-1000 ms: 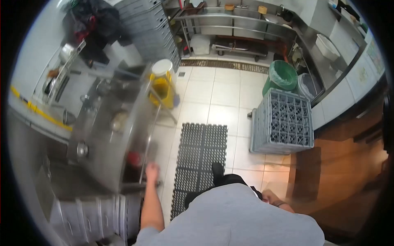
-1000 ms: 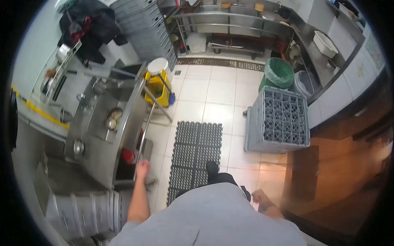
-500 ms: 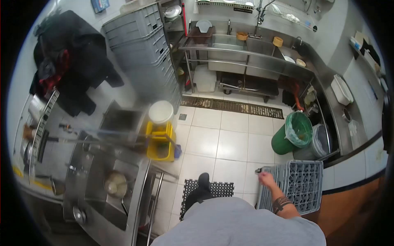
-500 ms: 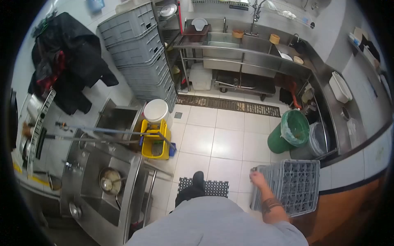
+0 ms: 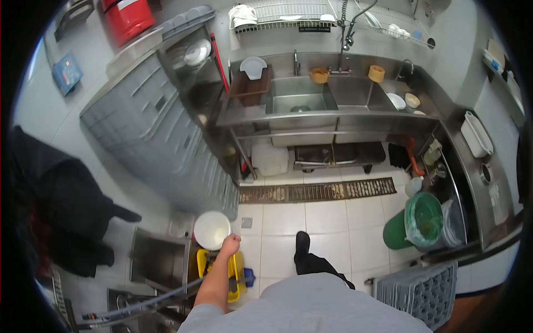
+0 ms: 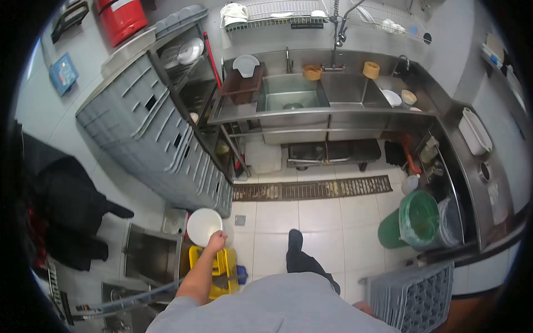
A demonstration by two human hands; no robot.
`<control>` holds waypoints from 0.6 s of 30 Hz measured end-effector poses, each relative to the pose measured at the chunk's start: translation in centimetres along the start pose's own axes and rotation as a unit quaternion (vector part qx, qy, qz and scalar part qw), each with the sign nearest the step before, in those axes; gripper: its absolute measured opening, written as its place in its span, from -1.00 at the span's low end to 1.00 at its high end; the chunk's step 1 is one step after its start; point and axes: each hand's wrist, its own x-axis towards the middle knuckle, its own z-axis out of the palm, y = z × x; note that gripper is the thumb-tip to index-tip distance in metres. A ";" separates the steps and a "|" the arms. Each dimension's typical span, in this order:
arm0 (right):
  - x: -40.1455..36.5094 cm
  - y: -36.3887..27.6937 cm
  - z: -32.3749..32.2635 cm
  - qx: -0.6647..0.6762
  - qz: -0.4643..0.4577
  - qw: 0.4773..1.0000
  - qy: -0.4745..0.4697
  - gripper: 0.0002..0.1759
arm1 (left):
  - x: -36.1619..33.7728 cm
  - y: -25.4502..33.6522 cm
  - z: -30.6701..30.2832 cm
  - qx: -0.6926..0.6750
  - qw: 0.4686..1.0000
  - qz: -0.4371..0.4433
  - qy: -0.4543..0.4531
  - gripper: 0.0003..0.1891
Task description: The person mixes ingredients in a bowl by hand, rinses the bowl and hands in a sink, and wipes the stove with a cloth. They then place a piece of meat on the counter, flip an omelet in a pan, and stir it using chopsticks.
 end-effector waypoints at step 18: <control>52.6 -48.7 -62.0 0.277 -0.137 0.915 0.261 -0.86 | 42.8 36.8 -8.2 -0.057 0.966 0.248 0.041 -0.72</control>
